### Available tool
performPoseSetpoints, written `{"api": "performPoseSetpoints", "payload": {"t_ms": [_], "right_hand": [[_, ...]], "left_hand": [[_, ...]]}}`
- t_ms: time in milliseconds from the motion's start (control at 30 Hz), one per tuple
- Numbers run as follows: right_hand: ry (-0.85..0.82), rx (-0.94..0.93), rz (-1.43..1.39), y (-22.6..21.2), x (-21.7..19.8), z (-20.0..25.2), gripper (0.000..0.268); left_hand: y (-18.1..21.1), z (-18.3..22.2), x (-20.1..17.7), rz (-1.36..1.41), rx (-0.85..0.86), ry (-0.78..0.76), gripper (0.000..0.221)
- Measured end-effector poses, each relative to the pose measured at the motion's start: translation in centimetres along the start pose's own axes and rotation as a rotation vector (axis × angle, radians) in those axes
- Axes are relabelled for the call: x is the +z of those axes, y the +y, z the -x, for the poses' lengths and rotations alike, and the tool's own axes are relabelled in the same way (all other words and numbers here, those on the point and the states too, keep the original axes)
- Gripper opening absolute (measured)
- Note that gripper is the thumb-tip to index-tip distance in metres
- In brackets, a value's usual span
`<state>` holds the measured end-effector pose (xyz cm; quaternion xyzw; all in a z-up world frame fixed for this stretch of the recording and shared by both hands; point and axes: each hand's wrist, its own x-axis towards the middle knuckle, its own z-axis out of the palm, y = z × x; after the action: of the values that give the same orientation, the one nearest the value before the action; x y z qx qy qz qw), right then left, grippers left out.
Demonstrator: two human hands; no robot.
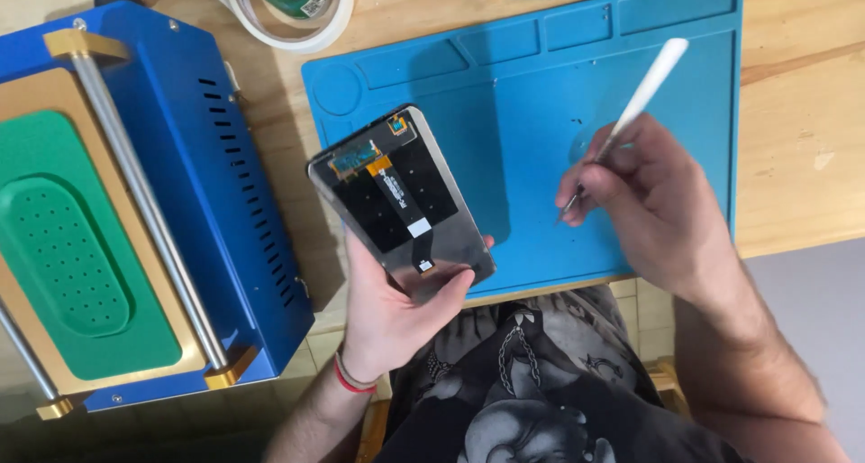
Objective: Using a metal prying tool to carefully separate a mobile phone screen from its frame.
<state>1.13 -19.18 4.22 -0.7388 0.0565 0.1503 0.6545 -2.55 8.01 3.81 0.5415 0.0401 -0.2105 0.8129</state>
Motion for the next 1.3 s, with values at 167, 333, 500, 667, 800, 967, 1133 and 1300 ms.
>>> {"api": "performPoseSetpoints", "payload": {"t_ms": [167,333,500,667,800,967,1133,1300], "right_hand": [[0.083,0.032,-0.147,0.7,0.0,0.6,0.039],[0.067,-0.002,-0.213,1.7,0.0,0.8,0.026],[0.075,-0.050,-0.405,2.0,1.0,0.5,0.022],[0.131,-0.140,-0.463,3.1,2.2,-0.3,0.027],[0.223,-0.178,-0.443,2.7,3.3,-0.9,0.025],[0.228,-0.183,-0.392,2.5,3.6,-0.9,0.025],[0.237,-0.196,-0.347,2.7,3.6,-0.8,0.026],[0.277,-0.199,-0.268,2.3,3.7,-0.8,0.026]], "left_hand": [[-1.6,-1.3,-1.1,0.054,0.038,0.051,0.090],[-2.3,-3.5,-0.4,-0.051,0.159,0.082,0.031],[0.3,-5.1,2.0,-0.190,0.057,0.070,0.032],[-1.2,-5.7,2.4,-0.228,0.050,0.199,0.042],[-1.4,-5.9,2.1,-0.291,0.068,0.144,0.035],[-1.1,-6.1,1.7,-0.289,0.054,0.097,0.033],[-1.0,-6.1,1.8,-0.256,0.014,0.074,0.032],[-1.0,-6.1,1.6,-0.316,0.009,0.054,0.033]]}}
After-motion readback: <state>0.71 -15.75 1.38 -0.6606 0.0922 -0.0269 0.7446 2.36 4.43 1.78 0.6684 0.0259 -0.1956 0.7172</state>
